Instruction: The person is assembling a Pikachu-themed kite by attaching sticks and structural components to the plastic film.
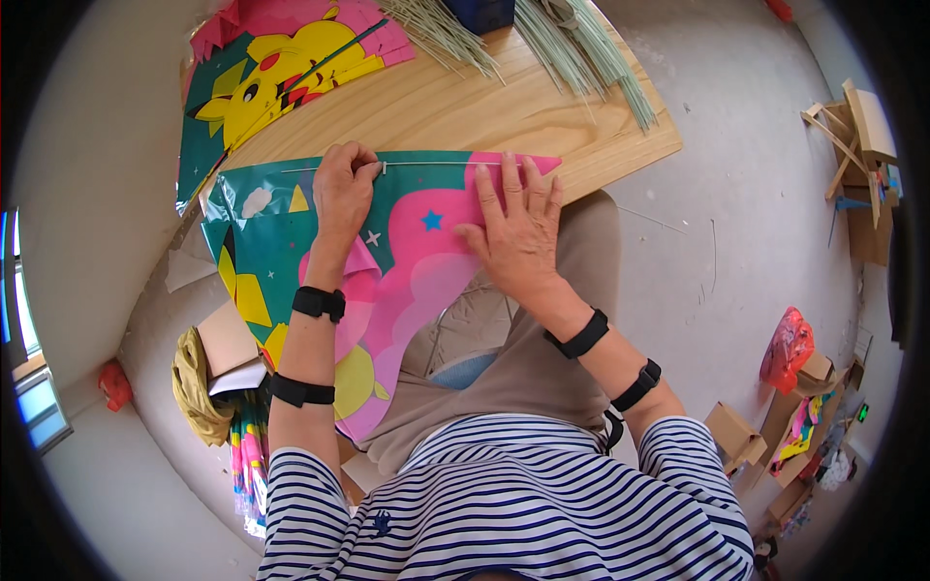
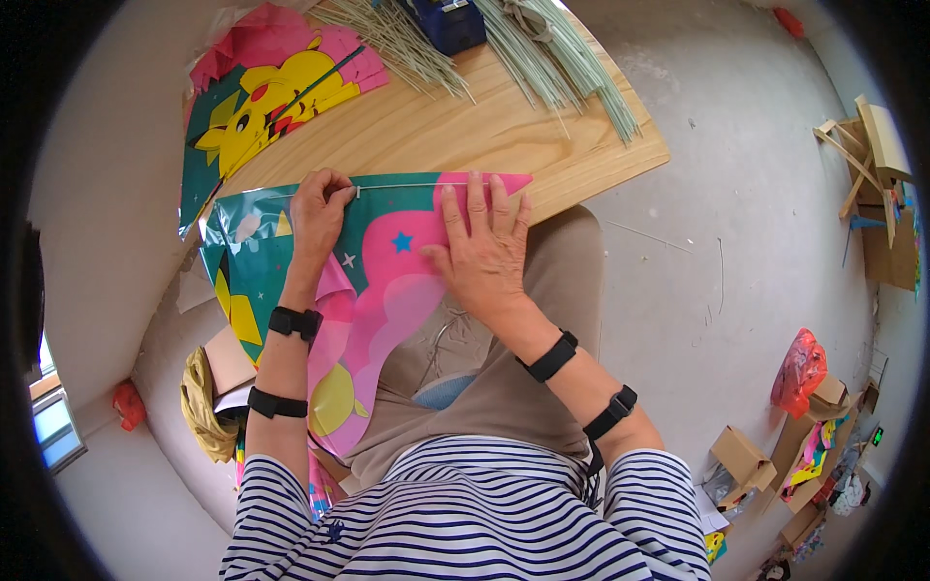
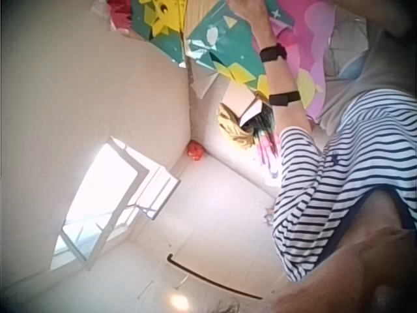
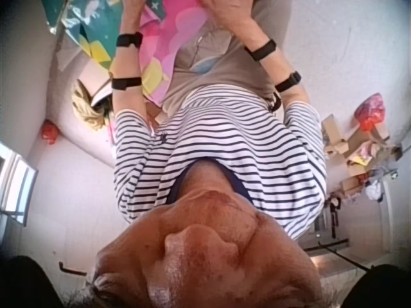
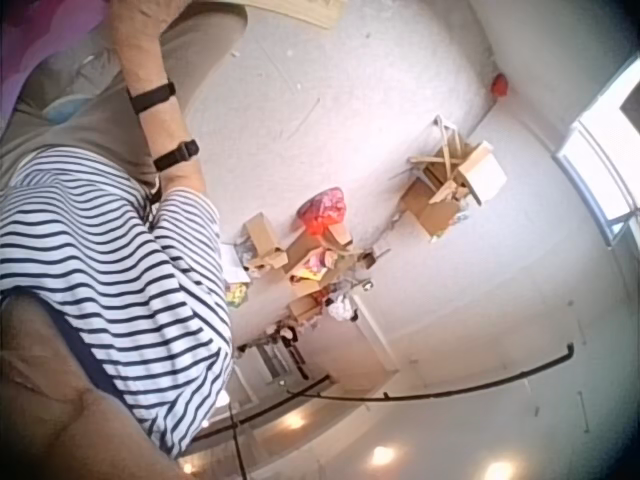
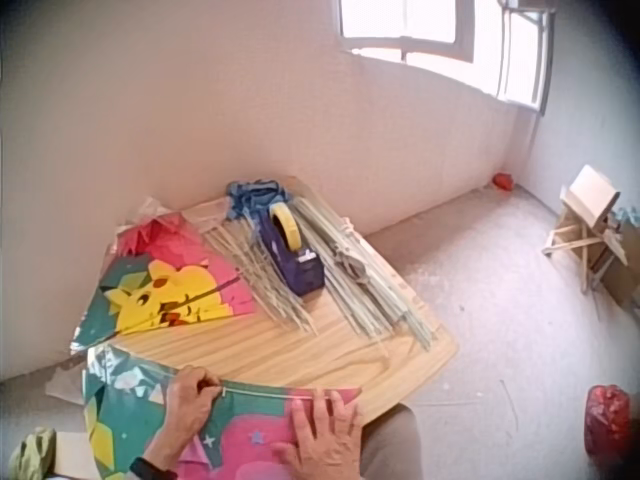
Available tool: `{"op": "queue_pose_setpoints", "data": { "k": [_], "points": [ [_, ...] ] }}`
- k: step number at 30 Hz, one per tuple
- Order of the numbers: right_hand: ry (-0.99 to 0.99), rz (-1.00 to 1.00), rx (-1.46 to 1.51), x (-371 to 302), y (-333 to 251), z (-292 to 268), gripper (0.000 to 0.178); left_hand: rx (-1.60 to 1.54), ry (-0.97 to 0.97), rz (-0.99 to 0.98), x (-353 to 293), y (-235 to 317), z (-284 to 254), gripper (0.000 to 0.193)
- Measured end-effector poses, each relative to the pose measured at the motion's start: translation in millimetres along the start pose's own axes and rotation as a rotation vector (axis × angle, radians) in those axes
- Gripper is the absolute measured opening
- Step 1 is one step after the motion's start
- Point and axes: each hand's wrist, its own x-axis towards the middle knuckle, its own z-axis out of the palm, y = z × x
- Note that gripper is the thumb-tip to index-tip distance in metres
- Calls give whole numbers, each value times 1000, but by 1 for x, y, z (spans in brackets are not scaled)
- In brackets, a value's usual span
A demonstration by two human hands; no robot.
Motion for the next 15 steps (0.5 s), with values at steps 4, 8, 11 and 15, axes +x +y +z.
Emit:
{"op": "queue_pose_setpoints", "data": {
  "k": [4, 8, 11, 15],
  "points": [
    [78, 53, -1, -3, 15, -14, 63, 9, 5, 6, -1, 1, 0, 10],
    [166, 87, 66, -1, 44, -15, 50, 10, 3, 17, 0, 0, 0, 10],
    [192, 82, 88, 1, 48, -17, 45, 16, 3, 24, 0, 1, -1, 10],
    [178, 74, 90, 3, 48, -14, 42, 11, 7, 26, -1, 1, -1, 10]
  ]
}}
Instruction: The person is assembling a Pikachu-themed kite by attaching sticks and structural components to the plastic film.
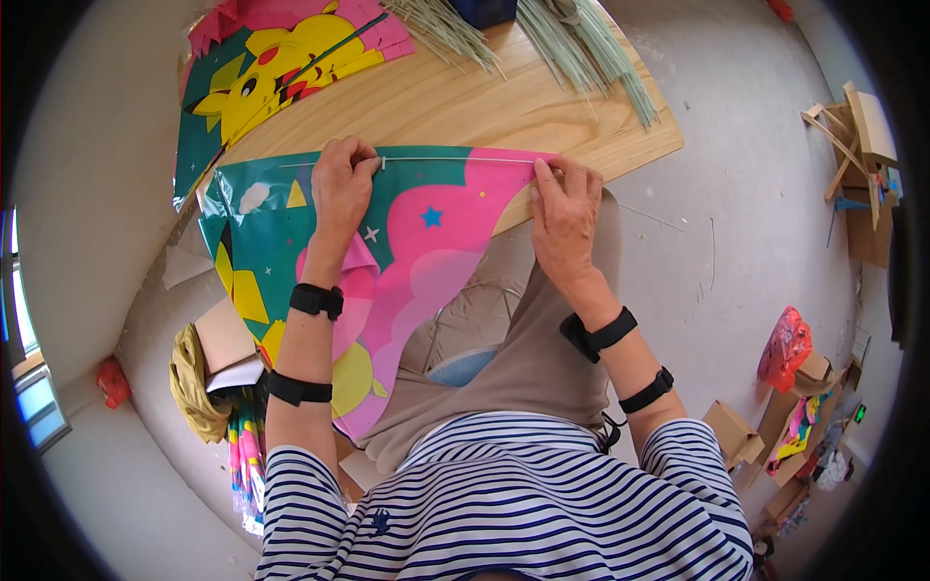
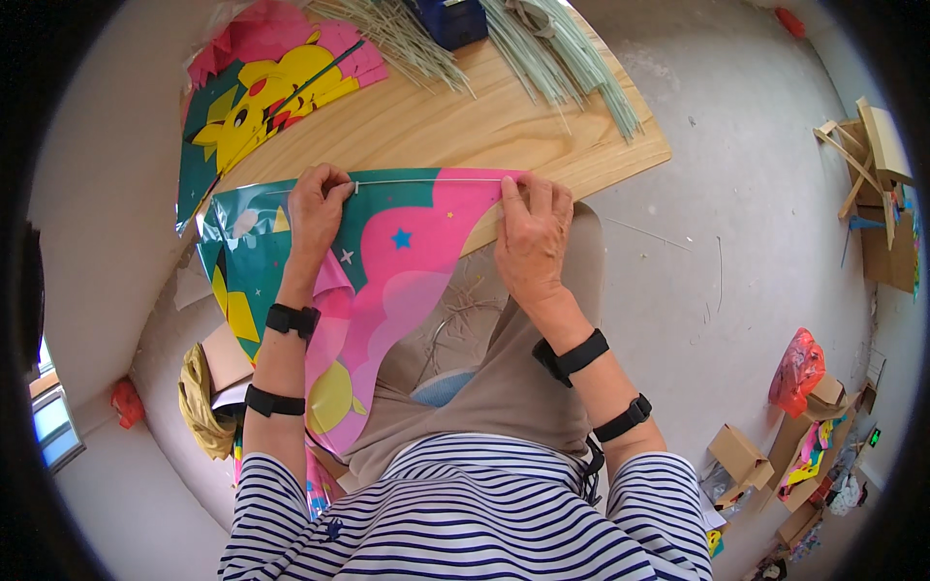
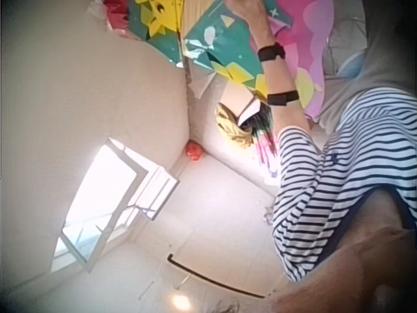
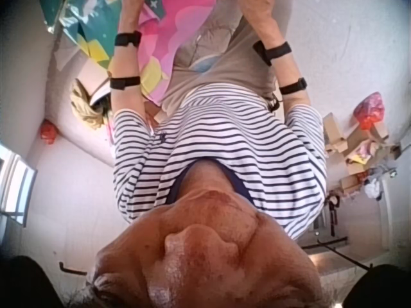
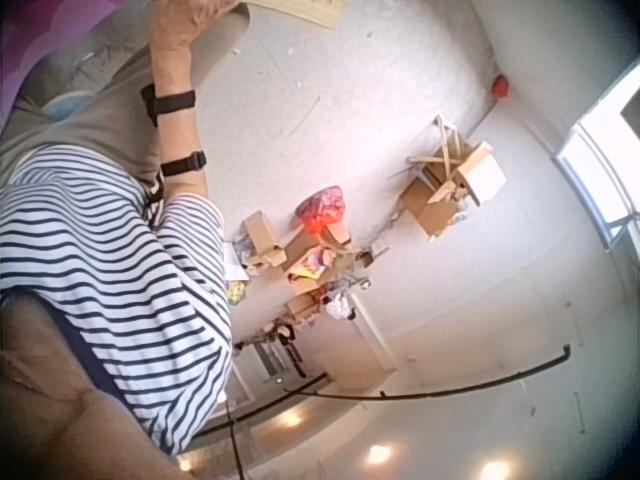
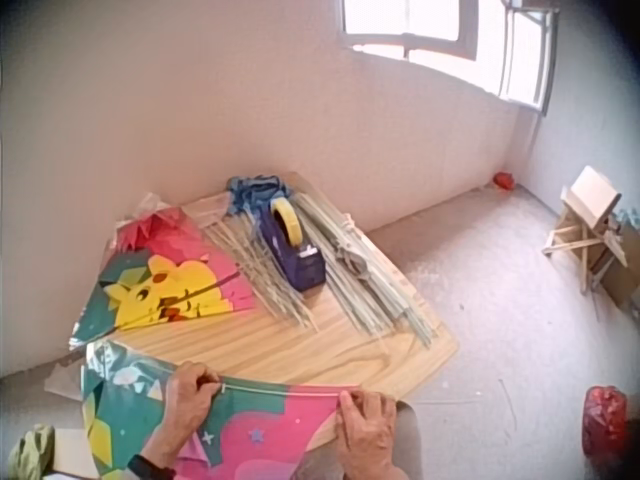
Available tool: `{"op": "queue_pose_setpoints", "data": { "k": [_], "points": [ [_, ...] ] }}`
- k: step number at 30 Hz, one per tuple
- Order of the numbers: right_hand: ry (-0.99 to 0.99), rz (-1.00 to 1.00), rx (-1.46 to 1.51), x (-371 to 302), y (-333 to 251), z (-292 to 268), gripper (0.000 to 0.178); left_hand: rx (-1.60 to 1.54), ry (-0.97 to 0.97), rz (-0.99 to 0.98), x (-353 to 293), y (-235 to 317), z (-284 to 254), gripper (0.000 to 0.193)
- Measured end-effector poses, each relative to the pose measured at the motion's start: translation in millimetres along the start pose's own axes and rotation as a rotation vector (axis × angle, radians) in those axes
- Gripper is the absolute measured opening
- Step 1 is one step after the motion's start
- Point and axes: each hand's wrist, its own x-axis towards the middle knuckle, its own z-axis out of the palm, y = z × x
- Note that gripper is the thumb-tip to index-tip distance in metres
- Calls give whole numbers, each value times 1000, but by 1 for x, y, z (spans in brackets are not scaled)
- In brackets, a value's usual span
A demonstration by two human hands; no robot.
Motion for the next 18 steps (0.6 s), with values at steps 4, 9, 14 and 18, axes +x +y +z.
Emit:
{"op": "queue_pose_setpoints", "data": {
  "k": [4, 9, 14, 18],
  "points": [
    [-4, -8, -26, 0, -1, 1, 41, -10, 7, 6, 0, -1, 1, 10],
    [-18, -26, -73, -1, -1, 4, 41, -12, 7, 3, 0, -1, 2, 10],
    [-33, -44, -122, -1, -2, 6, 43, -20, -1, 4, 1, -6, 3, 10],
    [-45, -53, -129, -2, -3, 5, 45, -43, 6, 17, 0, -4, 1, 10]
  ]
}}
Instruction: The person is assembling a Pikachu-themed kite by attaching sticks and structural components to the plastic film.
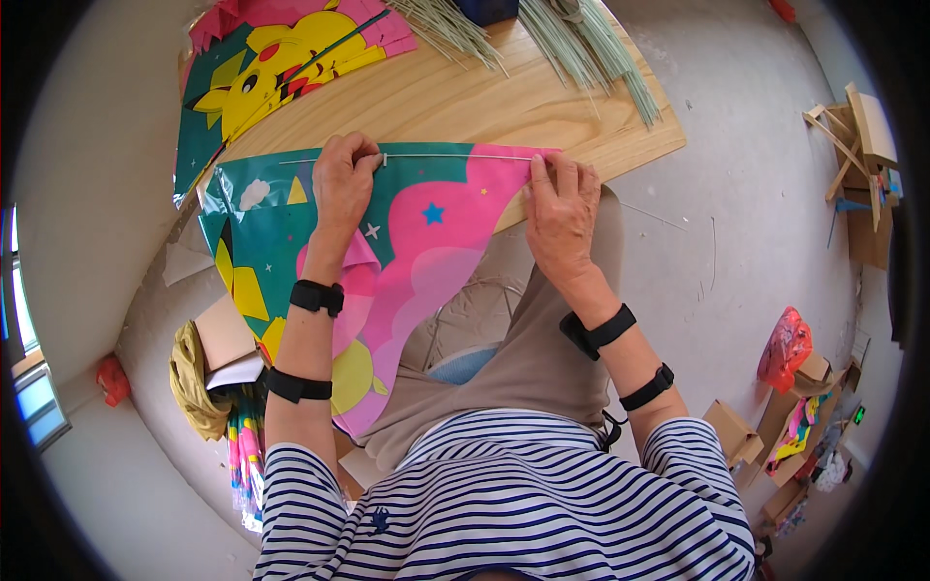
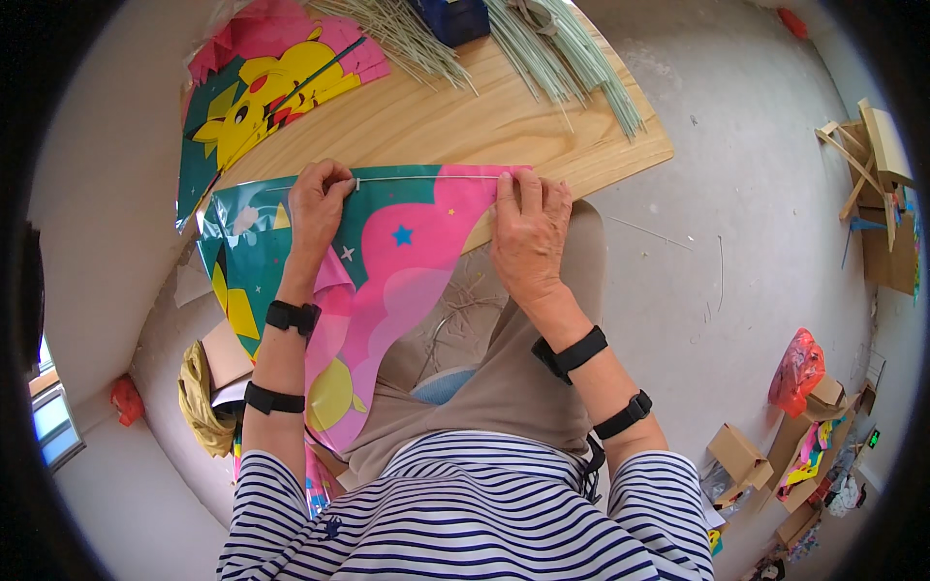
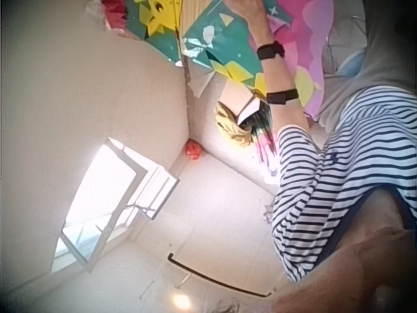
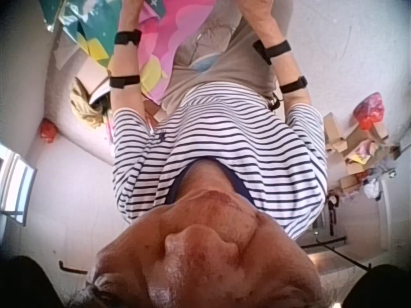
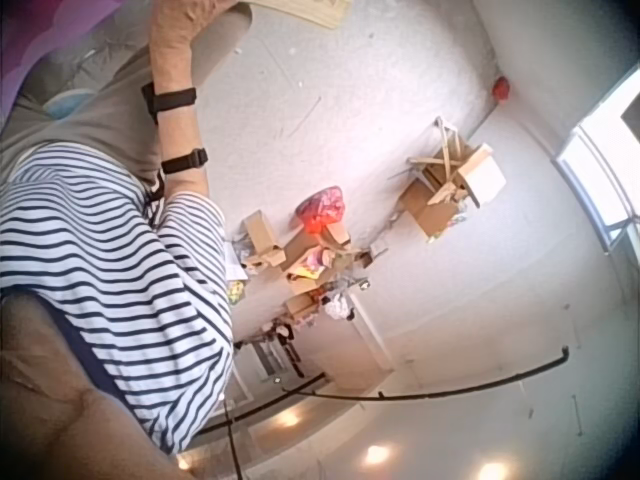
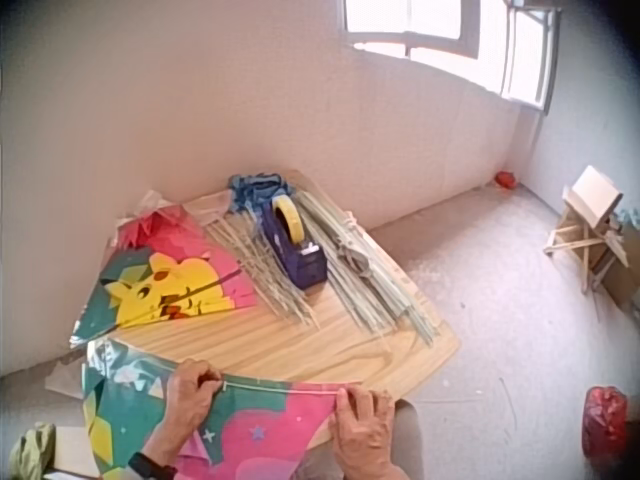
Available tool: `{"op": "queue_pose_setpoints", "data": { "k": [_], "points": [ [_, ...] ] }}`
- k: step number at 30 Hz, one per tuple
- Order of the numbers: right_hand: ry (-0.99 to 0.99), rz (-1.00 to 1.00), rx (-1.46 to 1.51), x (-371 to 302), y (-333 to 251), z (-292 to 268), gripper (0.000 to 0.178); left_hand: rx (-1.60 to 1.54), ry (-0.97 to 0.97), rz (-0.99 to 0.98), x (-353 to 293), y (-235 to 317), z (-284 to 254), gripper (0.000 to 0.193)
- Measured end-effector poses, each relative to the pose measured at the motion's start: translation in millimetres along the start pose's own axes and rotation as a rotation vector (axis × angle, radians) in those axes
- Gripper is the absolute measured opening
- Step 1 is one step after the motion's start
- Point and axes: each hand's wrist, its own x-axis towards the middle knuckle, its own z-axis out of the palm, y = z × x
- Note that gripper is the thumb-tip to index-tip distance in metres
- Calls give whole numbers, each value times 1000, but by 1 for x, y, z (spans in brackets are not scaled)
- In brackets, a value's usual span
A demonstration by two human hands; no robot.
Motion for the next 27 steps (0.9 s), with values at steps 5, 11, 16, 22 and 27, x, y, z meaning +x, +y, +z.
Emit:
{"op": "queue_pose_setpoints", "data": {
  "k": [5, 11, 16, 22, 27],
  "points": [
    [11, 4, 3, -1, 0, 1, 46, 1, -16, -22, 1, 1, 1, 10],
    [-3, -68, -19, 1, -15, -8, 52, -11, -14, -13, 2, -1, 1, 10],
    [-151, -143, 128, 2, -67, 9, 67, -20, -10, -19, 1, -2, 2, 10],
    [-230, -134, 137, 7, -84, 28, 74, -18, 2, -1, 1, -5, 3, 10],
    [-285, -187, 38, 8, -82, 33, 79, 87, 31, 91, -1, -4, 0, 8]
  ]
}}
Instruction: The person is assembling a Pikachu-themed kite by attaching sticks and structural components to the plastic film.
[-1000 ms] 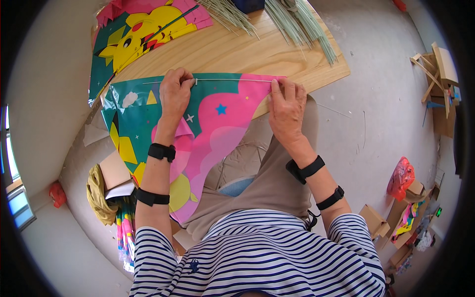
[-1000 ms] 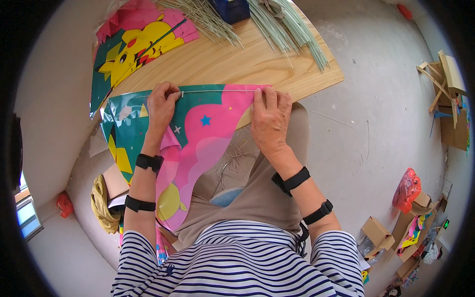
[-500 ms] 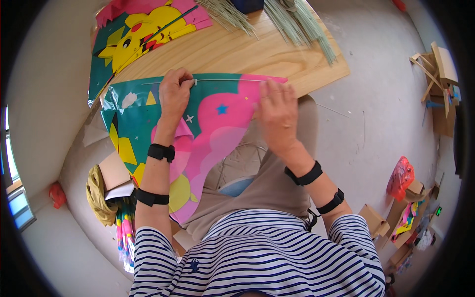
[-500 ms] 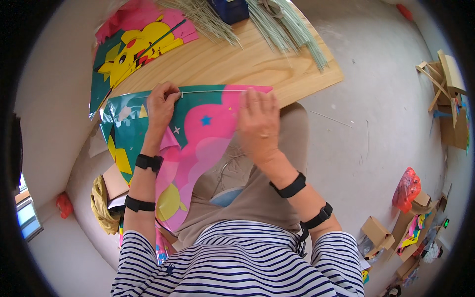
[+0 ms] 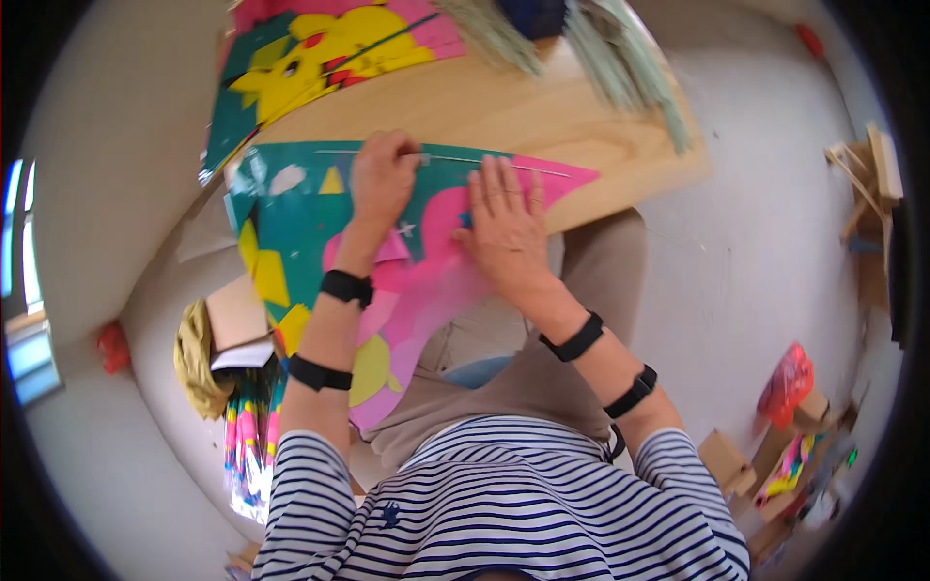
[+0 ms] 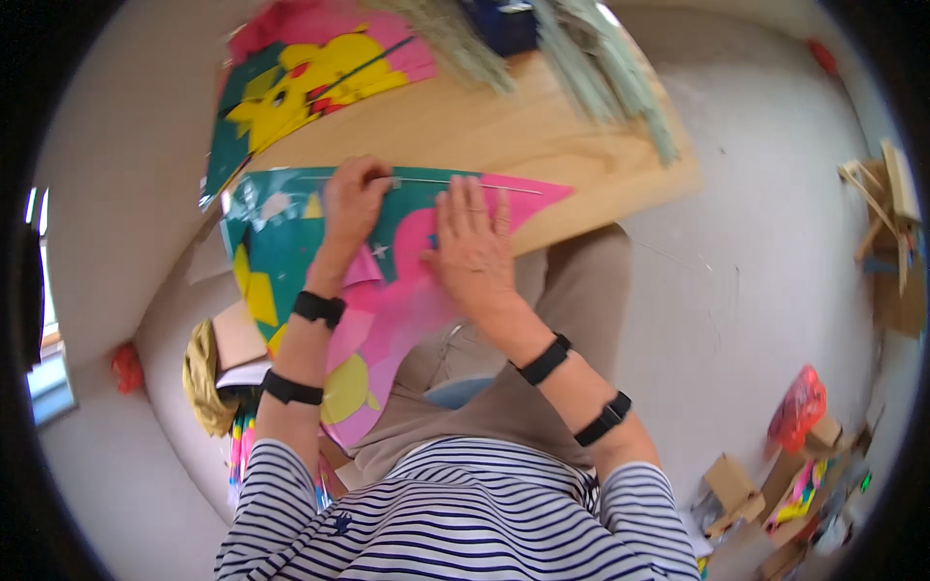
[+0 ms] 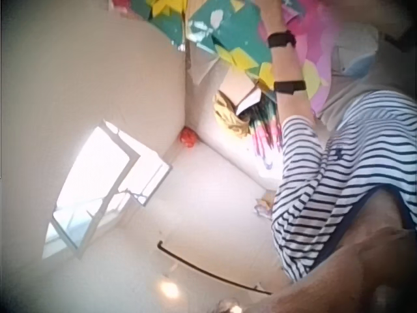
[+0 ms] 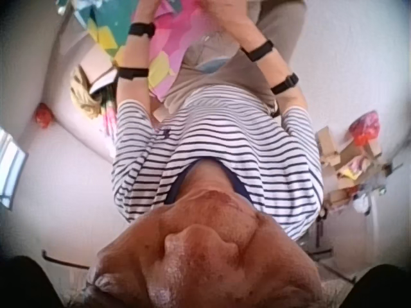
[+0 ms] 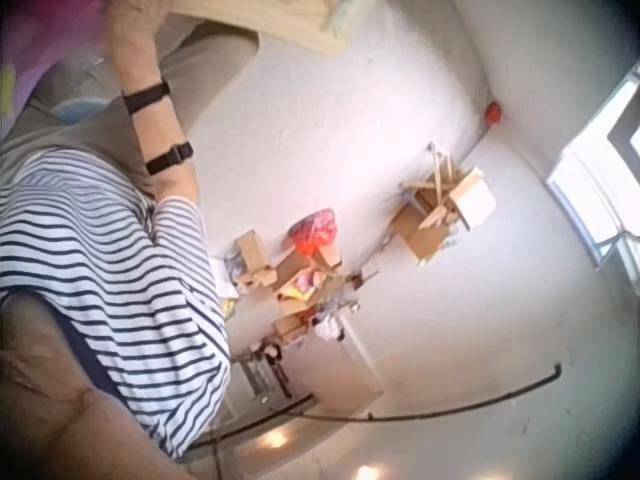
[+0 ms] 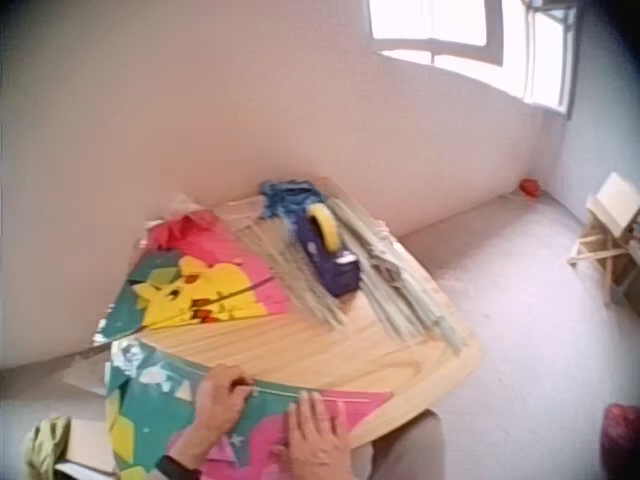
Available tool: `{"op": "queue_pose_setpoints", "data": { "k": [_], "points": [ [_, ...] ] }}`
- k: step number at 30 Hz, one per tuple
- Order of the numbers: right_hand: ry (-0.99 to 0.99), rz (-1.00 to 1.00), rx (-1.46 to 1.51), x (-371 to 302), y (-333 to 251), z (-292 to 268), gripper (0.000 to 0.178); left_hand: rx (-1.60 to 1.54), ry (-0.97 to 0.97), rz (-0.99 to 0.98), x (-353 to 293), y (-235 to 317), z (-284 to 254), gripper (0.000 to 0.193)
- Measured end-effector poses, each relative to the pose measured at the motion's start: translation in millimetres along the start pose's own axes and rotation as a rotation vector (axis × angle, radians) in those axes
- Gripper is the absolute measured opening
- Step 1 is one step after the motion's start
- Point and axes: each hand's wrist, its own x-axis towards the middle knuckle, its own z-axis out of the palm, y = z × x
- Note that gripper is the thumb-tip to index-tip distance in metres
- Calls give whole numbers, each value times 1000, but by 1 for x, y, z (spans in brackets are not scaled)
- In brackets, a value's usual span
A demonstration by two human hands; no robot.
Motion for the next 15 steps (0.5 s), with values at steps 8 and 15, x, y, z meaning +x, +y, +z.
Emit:
{"op": "queue_pose_setpoints", "data": {
  "k": [8, 15],
  "points": [
    [13, -11, -54, 0, 0, 3, 81, -38, 63, -110, -1, -9, -11, 10],
    [2, -21, -61, 1, -3, 3, 79, 119, 151, -74, -25, -41, -53, 19]
  ]
}}
